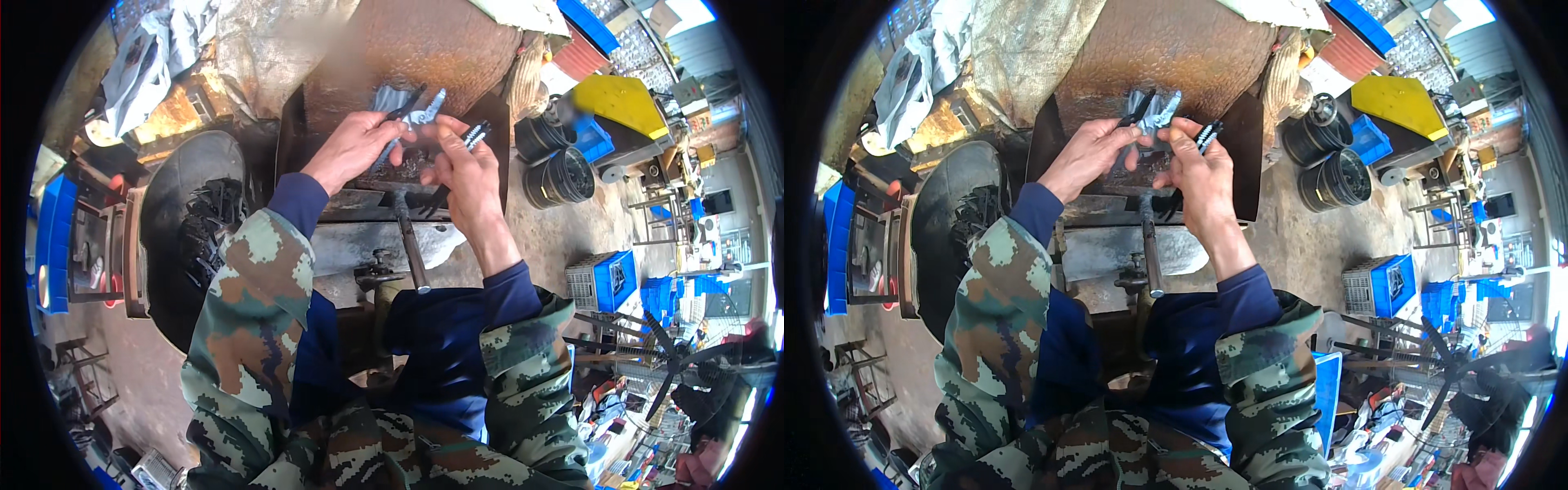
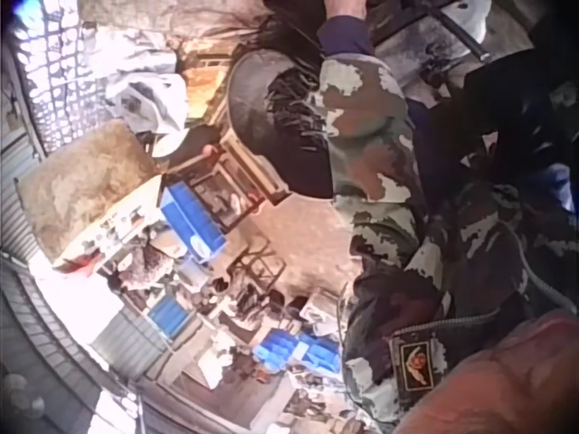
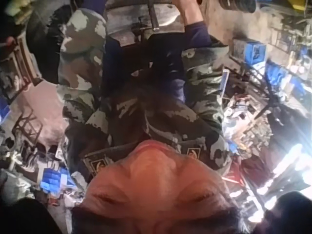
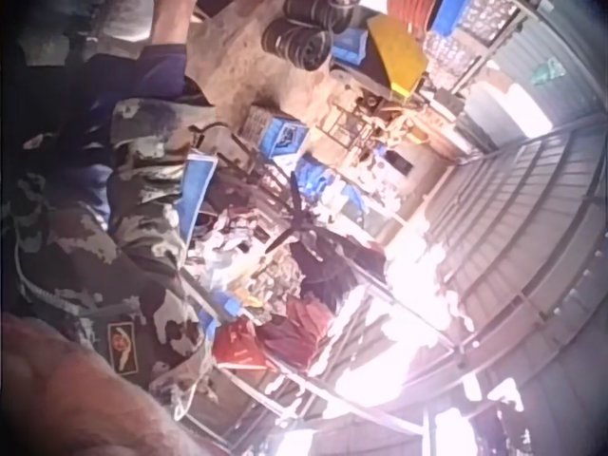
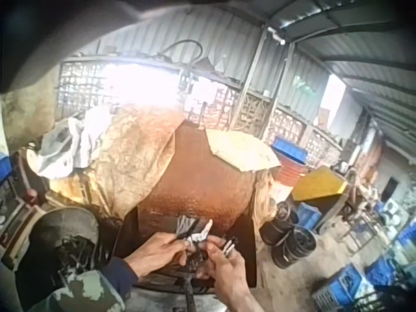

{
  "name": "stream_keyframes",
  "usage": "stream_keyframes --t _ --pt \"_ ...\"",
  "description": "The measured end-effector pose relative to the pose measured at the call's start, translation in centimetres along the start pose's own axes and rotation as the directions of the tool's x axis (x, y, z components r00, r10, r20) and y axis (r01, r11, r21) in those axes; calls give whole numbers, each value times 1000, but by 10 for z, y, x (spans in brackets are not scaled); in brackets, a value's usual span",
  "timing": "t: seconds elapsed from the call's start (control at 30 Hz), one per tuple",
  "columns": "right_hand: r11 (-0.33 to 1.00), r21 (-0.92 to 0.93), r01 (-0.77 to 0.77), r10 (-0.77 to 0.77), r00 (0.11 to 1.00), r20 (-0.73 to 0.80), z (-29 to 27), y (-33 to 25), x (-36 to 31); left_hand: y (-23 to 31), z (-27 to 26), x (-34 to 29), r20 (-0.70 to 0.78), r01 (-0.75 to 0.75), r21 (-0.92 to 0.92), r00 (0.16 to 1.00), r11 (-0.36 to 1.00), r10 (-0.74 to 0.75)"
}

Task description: Heating and manipulating metal rods using a forge and tongs in a workshop setting.

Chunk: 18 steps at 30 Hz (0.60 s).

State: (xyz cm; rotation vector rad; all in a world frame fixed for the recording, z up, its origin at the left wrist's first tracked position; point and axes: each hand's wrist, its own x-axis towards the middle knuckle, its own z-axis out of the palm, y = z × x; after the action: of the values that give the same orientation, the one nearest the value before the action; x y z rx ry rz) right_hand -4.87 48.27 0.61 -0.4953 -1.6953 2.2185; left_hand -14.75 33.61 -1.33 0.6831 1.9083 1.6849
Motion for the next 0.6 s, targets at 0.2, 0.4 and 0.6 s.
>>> stream_keyframes --t 0.2,0.4,0.6 --pt "998 11 64 -64 998 1 -4 -7 -3 12 15 -6 98 28 -233 995 972 -5" --pt "995 -54 82 -82 997 -2 -3 3 1 4 10 -2 115 29 -220 993 975 -4" --pt "991 -120 59 -71 993 -98 1 -6 -2 -56 -23 33 -173 11 262 984 965 36"
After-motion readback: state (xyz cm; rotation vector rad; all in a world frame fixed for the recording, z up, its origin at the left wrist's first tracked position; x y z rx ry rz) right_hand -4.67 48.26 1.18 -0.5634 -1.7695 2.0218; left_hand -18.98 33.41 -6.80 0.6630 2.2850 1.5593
